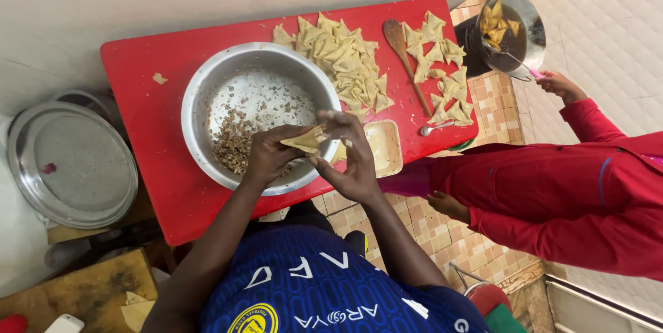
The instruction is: Fill and fold triangular pastries with a meat or vegetable mixture from a large bowl
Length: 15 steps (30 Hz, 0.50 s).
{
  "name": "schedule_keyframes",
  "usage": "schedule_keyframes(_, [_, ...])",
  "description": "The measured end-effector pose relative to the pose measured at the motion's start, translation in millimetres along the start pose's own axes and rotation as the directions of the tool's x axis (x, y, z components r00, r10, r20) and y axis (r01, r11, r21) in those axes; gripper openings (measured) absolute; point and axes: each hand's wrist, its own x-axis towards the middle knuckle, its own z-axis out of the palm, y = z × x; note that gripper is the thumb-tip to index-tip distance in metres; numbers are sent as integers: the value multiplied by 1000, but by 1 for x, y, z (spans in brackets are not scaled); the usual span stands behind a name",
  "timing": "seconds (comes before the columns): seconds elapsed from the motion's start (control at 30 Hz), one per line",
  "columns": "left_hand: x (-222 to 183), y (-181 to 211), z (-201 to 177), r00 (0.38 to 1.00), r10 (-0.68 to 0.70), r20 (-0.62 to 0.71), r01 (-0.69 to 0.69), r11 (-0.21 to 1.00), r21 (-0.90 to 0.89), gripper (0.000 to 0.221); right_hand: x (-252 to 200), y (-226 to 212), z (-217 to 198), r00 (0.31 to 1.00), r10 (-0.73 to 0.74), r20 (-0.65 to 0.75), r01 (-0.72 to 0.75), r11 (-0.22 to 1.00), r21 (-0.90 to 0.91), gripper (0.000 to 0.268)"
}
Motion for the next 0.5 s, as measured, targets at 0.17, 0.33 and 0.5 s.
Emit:
schedule_keyframes(0.17, [3,29,35,899,-333,-285,246,921,-302,31,-15,41,12,984,-159,75,175,935,-308,33])
schedule_keyframes(0.33, [18,-14,37,874,-383,-301,248,881,-402,27,-24,26,7,982,14,-186,-57,972,-229,35])
schedule_keyframes(0.5, [45,-9,70,940,-333,-78,317,933,-169,56,-87,103,-33,769,528,-361,-467,849,248,67])
